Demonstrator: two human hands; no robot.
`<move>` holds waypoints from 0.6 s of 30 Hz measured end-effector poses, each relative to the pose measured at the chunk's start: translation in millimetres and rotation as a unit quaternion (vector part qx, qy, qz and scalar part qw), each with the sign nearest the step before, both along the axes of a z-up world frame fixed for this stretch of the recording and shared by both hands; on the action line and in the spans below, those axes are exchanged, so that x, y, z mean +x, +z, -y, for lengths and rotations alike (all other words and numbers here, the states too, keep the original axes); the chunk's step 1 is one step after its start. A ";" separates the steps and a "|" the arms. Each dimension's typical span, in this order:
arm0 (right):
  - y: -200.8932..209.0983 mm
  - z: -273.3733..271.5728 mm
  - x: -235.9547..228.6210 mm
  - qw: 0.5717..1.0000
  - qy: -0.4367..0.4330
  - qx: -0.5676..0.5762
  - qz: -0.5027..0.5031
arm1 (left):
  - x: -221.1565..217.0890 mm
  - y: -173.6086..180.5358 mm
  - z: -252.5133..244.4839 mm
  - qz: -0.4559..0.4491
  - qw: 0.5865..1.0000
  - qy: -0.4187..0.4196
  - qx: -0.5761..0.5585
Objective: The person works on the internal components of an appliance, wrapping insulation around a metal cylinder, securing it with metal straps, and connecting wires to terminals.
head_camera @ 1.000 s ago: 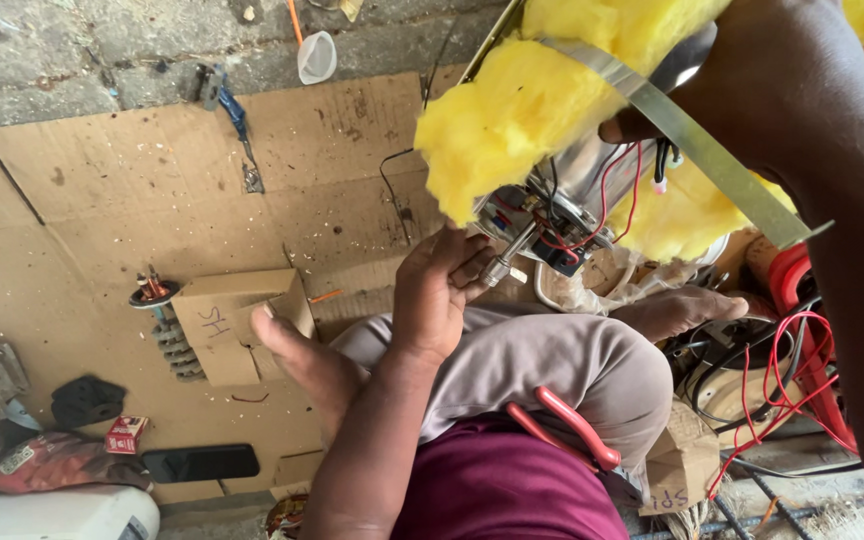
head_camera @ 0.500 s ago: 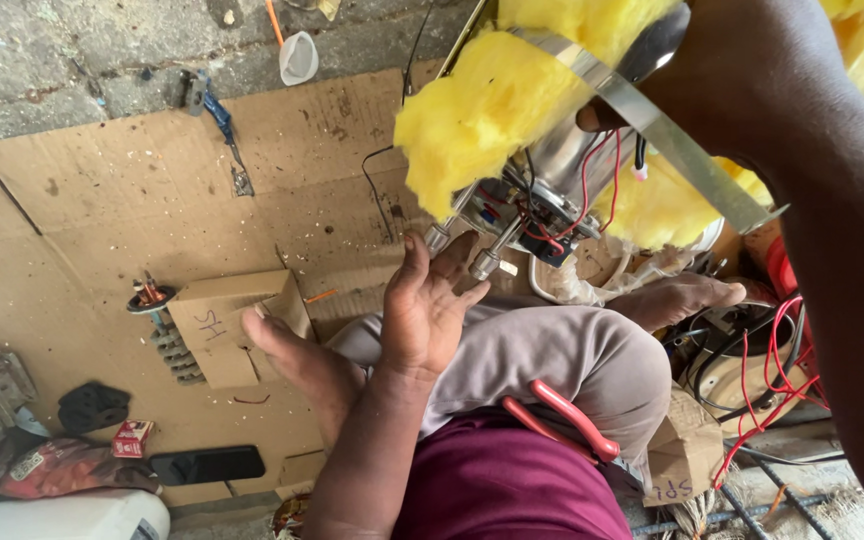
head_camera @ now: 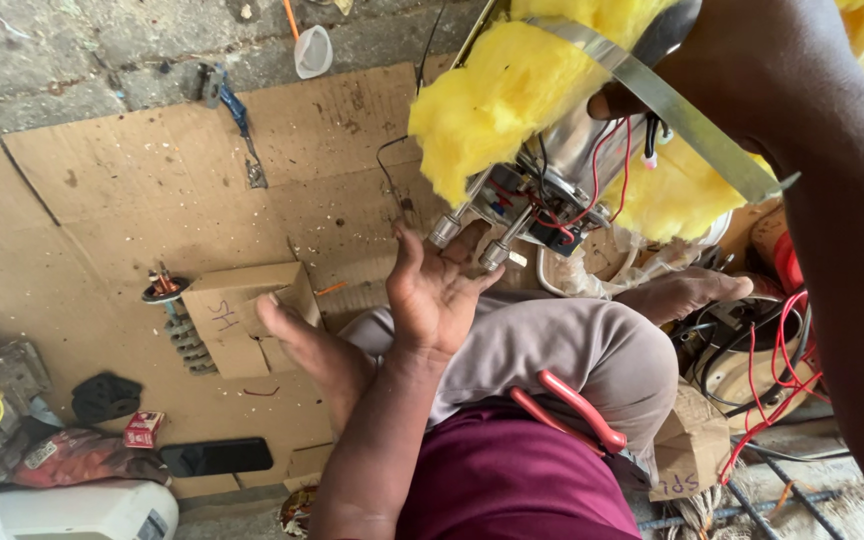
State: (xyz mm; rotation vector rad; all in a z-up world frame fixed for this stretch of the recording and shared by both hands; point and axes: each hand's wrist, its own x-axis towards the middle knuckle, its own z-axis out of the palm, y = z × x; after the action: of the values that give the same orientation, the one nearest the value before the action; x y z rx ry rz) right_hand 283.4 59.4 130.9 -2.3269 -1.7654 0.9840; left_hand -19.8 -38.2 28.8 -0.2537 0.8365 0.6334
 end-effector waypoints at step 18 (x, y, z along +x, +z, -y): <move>-77.0 -3.2 132.2 0.953 -0.302 -0.012 0.018 | 20.9 -47.1 -61.0 -0.034 0.999 -0.001 0.010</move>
State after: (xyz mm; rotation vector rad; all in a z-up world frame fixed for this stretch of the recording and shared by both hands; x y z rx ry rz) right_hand 415.5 62.6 53.8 -2.6477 -0.9267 0.8508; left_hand 1.2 22.7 -18.4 -0.2144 0.8955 0.6520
